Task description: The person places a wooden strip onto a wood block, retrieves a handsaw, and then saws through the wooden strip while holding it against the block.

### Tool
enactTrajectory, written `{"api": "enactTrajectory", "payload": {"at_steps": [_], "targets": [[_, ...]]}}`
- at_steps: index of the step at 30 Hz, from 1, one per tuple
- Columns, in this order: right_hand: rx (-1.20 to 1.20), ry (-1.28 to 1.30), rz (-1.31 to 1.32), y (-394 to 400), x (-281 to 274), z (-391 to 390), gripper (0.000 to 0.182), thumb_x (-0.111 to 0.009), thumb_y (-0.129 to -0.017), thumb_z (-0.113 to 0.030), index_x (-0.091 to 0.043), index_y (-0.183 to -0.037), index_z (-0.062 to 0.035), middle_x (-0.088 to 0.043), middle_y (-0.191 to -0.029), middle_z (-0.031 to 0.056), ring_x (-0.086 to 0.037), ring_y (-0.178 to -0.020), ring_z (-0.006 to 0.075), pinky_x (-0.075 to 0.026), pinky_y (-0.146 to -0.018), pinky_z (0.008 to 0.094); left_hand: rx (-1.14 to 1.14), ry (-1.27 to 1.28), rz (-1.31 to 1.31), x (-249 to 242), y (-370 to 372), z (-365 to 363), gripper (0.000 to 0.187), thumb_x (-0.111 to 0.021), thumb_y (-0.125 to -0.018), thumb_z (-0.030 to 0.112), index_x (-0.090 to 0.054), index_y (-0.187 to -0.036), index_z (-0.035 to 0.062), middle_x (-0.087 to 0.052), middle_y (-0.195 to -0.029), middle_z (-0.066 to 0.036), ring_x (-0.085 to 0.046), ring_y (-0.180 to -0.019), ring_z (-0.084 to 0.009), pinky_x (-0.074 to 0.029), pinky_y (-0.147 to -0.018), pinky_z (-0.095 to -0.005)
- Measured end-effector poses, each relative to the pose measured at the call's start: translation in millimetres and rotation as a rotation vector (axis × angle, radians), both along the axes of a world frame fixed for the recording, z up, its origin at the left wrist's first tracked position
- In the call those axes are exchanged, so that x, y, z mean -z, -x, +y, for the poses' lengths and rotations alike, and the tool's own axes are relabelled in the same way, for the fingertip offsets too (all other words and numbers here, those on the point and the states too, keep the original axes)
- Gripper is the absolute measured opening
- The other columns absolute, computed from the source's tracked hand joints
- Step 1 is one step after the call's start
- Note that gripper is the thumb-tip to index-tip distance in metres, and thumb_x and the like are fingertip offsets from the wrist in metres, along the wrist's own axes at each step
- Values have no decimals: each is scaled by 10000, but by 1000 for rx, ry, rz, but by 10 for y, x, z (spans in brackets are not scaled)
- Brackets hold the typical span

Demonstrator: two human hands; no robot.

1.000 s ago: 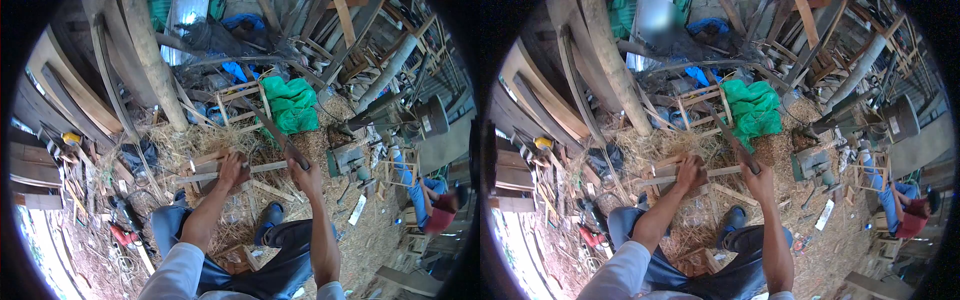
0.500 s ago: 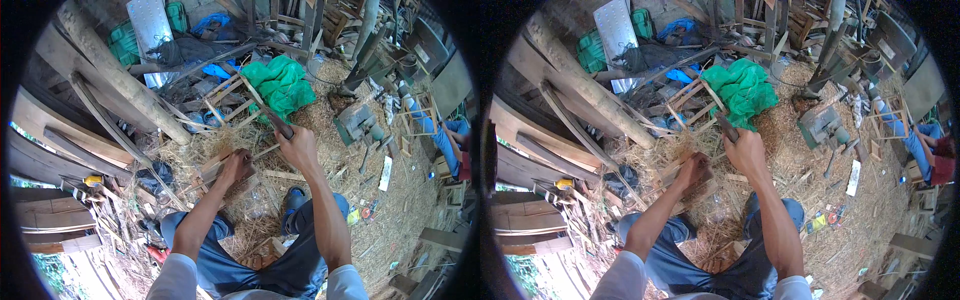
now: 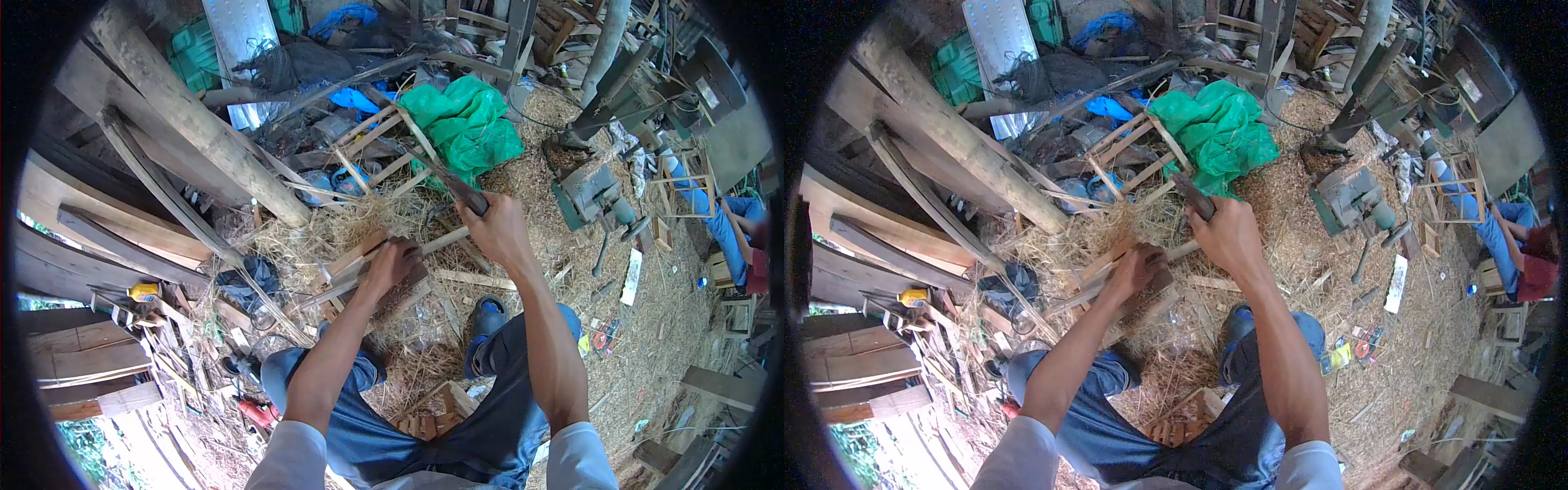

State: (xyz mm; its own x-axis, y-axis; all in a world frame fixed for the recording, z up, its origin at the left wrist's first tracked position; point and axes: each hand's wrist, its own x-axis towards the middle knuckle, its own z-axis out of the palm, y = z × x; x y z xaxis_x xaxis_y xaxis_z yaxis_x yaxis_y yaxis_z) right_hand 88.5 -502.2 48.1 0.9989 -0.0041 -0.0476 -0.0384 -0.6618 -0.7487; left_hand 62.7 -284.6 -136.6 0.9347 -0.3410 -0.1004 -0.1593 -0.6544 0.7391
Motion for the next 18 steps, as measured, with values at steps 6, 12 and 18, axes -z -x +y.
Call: {"api": "enactTrajectory", "payload": {"at_steps": [6,12,18], "targets": [[-60,113,-1,-95,135,40,301,-679,-826,-263,-669,-800,37,-584,-640,280,-609,-641,447,-482,-613,481,-16,-88,-316,27,75,63,395,-730,-791,203,-612,-1124,25,-605,-1073,-152,-560,-1045,-351,-453,-888,-422],[-104,175,27,-184,280,49,312,-675,-824,-272,-664,-809,39,-601,-666,276,-619,-683,447,-492,-636,493,-14,-105,-278,167,108,273,429,-747,-763,228,-607,-1148,102,-561,-1094,-106,-546,-1091,-333,-468,-894,-442],[-143,191,-29,-124,379,158,356,-673,-840,-307,-642,-774,42,-560,-597,244,-576,-578,420,-448,-581,467,54,-125,-251,-2,119,290,338,-704,-788,165,-639,-1112,94,-608,-1133,-141,-590,-1023,-341,-495,-855,-426]]}}
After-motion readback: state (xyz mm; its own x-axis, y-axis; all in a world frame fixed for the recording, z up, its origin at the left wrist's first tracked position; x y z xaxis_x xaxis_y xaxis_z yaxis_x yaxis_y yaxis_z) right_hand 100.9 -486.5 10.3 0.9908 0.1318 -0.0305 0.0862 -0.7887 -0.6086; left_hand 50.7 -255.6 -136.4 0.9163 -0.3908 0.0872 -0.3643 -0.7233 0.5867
